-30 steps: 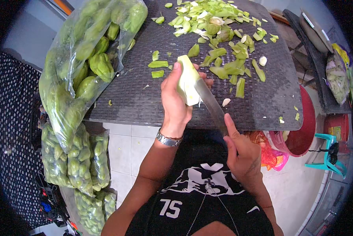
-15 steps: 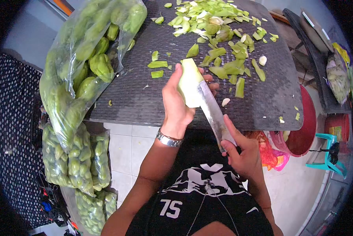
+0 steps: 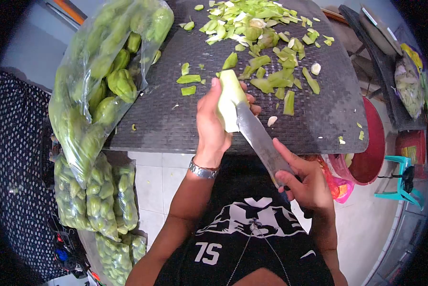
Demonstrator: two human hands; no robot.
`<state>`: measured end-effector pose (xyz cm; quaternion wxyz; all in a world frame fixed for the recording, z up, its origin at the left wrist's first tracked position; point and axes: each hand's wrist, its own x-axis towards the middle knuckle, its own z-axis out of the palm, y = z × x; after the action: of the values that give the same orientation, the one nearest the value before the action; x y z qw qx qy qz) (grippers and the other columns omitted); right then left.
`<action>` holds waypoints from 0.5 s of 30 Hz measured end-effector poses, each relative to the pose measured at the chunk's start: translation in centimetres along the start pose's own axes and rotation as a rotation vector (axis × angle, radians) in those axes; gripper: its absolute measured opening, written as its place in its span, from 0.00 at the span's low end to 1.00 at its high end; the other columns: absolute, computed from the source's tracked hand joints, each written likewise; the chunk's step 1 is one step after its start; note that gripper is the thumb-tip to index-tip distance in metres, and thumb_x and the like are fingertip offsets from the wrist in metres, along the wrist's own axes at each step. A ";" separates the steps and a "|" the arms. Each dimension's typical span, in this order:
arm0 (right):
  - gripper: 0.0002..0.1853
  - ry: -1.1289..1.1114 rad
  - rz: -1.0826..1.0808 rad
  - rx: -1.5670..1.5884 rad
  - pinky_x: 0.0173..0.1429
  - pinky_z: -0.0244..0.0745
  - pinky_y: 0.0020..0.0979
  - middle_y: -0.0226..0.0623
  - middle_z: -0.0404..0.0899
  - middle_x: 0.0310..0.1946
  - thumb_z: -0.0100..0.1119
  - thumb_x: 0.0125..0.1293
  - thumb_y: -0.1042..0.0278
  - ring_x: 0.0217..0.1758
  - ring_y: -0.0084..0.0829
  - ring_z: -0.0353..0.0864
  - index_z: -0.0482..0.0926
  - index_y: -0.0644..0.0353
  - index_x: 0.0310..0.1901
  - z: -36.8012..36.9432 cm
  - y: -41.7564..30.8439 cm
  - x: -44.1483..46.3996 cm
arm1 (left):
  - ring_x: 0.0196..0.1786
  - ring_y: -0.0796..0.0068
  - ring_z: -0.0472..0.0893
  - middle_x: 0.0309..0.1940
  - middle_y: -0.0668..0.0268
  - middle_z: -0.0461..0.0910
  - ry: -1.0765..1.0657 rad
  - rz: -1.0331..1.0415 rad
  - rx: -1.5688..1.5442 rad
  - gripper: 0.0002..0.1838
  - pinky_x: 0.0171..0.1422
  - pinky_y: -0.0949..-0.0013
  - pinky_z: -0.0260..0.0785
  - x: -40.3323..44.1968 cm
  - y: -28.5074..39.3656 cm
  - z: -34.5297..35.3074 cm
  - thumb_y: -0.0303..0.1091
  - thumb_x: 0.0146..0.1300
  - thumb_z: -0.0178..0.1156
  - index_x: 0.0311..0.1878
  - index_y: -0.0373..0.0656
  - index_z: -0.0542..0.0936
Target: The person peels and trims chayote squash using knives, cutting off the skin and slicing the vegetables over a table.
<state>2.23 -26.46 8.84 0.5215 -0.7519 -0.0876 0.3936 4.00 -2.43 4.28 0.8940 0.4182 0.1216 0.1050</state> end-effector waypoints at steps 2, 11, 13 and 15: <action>0.33 0.002 -0.048 0.044 0.34 0.78 0.25 0.37 0.89 0.43 0.62 0.71 0.78 0.27 0.16 0.77 0.70 0.43 0.76 0.6 0.4 0.4 | 0.39 0.50 0.87 0.39 0.52 0.84 0.023 -0.009 -0.121 0.35 0.49 0.51 0.81 -0.3 -0.3 0.3 0.64 0.78 0.43 0.55 0.36 0.78; 0.35 0.130 -0.309 -0.168 0.31 0.74 0.24 0.33 0.86 0.42 0.60 0.70 0.82 0.26 0.16 0.75 0.70 0.45 0.77 1.1 2.2 0.9 | 0.44 0.50 0.87 0.44 0.51 0.84 -0.006 -0.098 -0.185 0.37 0.52 0.50 0.79 0.2 -0.6 -0.4 0.66 0.79 0.37 0.57 0.38 0.77; 0.35 0.118 -0.294 -0.155 0.27 0.69 0.21 0.28 0.85 0.36 0.59 0.70 0.83 0.26 0.13 0.72 0.69 0.46 0.77 1.1 2.0 0.7 | 0.43 0.50 0.87 0.43 0.52 0.84 0.001 -0.076 -0.165 0.37 0.52 0.51 0.80 0.2 -0.5 -0.3 0.66 0.79 0.37 0.57 0.38 0.77; 0.36 0.080 -0.216 -0.091 0.27 0.69 0.21 0.29 0.84 0.36 0.59 0.70 0.83 0.26 0.13 0.72 0.68 0.47 0.78 1.0 1.5 0.7 | 0.43 0.51 0.86 0.43 0.53 0.83 0.028 -0.067 -0.143 0.37 0.52 0.50 0.80 0.2 -0.5 0.2 0.66 0.79 0.37 0.57 0.38 0.77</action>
<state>1.63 -26.05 7.12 0.5293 -0.7761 -0.1650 0.3005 4.24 -2.82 3.98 0.9227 0.3477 0.1403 0.0894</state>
